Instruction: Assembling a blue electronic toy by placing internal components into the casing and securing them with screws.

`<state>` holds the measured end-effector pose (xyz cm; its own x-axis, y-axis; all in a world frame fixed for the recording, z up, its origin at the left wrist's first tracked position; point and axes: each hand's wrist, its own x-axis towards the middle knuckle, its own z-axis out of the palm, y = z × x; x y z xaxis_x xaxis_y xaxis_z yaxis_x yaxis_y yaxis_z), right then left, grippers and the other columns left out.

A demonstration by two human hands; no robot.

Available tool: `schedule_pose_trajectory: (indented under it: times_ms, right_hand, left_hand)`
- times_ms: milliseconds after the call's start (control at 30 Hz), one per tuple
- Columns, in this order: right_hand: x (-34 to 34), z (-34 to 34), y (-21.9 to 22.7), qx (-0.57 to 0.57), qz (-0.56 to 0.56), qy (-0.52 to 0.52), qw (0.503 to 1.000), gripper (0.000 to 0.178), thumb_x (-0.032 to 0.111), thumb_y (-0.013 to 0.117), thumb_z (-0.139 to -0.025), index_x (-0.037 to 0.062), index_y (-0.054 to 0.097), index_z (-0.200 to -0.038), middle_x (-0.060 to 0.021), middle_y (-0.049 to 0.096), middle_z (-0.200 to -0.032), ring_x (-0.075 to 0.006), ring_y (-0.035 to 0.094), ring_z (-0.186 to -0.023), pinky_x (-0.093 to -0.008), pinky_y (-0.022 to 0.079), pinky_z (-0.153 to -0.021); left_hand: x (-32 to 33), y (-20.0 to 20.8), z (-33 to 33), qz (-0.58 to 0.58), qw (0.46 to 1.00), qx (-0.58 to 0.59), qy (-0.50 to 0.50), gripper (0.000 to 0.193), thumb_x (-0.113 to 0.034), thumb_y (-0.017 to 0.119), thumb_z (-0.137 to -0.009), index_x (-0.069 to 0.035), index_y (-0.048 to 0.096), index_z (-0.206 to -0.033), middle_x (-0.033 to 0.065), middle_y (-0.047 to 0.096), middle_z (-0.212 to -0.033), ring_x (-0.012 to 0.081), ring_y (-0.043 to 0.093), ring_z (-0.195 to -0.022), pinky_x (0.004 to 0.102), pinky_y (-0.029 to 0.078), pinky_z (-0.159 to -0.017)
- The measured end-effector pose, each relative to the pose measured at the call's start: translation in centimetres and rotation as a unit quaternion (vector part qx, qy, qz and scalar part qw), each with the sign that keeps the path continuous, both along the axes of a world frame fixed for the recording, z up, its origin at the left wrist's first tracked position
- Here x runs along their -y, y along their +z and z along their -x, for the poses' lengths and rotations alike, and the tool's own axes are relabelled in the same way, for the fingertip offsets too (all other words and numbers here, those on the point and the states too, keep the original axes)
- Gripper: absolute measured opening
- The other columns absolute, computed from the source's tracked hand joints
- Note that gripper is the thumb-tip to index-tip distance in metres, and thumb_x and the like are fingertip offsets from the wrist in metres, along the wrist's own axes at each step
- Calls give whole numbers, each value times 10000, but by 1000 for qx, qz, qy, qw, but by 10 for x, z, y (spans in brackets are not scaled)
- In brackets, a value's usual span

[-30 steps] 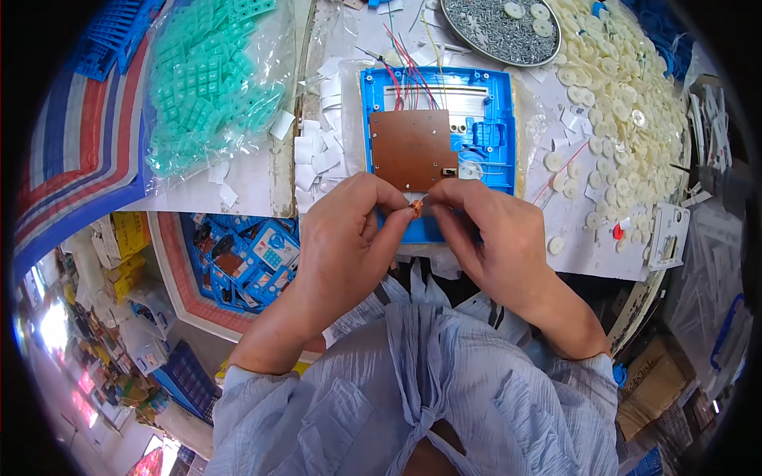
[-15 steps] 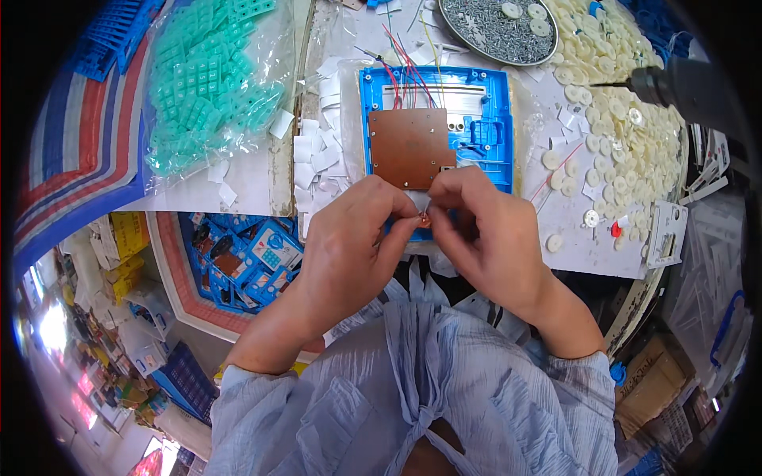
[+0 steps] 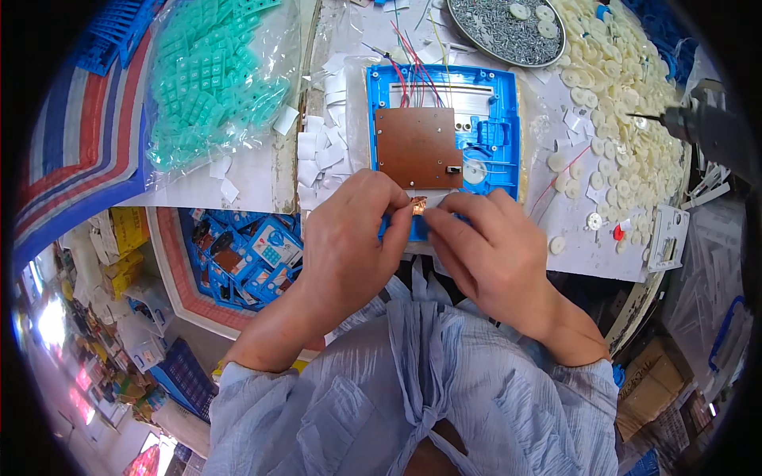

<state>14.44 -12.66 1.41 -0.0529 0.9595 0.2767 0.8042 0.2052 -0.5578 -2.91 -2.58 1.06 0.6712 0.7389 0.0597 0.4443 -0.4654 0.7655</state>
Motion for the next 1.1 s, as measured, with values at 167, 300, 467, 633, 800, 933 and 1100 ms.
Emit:
schedule_pose_trajectory:
  times_ms: [167, 300, 467, 633, 800, 933, 1100]
  right_hand:
    - [0, 6, -4, 25, 11, -3, 1000, 340, 107, 784, -736, 26, 722, -1061, -62, 646, -1017, -220, 614, -827, -321, 517, -643]
    - [-2, 10, -5, 31, 19, -16, 999, 355, 138, 798, -740, 18, 724, -1065, -62, 637, -1011, -218, 610, -832, -330, 517, -654]
    - [-3, 11, -4, 39, 39, -7, 998, 395, 151, 806, -735, -2, 719, -1088, -72, 635, -1018, -227, 608, -836, -336, 513, -661]
    - [-2, 12, -2, 43, 52, 1, 998, 422, 170, 799, -736, -25, 713, -1101, -79, 619, -1032, -234, 599, -857, -352, 511, -665]
    - [-2, 14, 3, 101, 77, 20, 992, 461, 184, 788, -747, -35, 692, -1142, -79, 597, -1018, -232, 589, -877, -357, 506, -669]
    - [-2, 11, 2, 54, 83, 18, 995, 484, 189, 776, -761, -34, 675, -1178, -83, 595, -1021, -241, 584, -877, -359, 500, -673]
    - [-2, 12, 1, 52, 70, 11, 996, 476, 197, 763, -779, -32, 672, -1185, -80, 590, -1019, -241, 572, -865, -363, 488, -671]
  left_hand:
    - [1, -1, 0, -13, 1000, -5, 5, 123, 13, 735, -868, -23, 618, -878, 64, 596, -746, 142, 511, -550, 300, 401, -508]
    - [1, -2, 1, -18, 1000, -2, 11, 121, 11, 735, -868, -25, 619, -876, 62, 587, -736, 139, 503, -548, 300, 393, -504]
    - [3, -4, 0, -16, 1000, 7, 23, 125, 9, 739, -865, -28, 619, -870, 57, 575, -725, 130, 482, -540, 299, 373, -493]
    - [3, -5, 1, -10, 999, 16, 26, 129, 8, 742, -868, -31, 619, -863, 38, 557, -712, 93, 445, -525, 276, 341, -489]
    - [1, -2, 3, 66, 997, 10, 36, 109, -2, 734, -895, -24, 627, -879, -10, 540, -695, 34, 416, -548, 246, 320, -499]
    - [-4, 4, 8, 166, 985, 13, 42, 75, -1, 707, -934, -10, 633, -938, -38, 551, -713, 3, 438, -604, 209, 344, -533]
    - [-2, -3, 11, 216, 974, 48, 46, 66, 17, 677, -959, -11, 619, -973, -44, 566, -759, -8, 483, -663, 175, 372, -578]
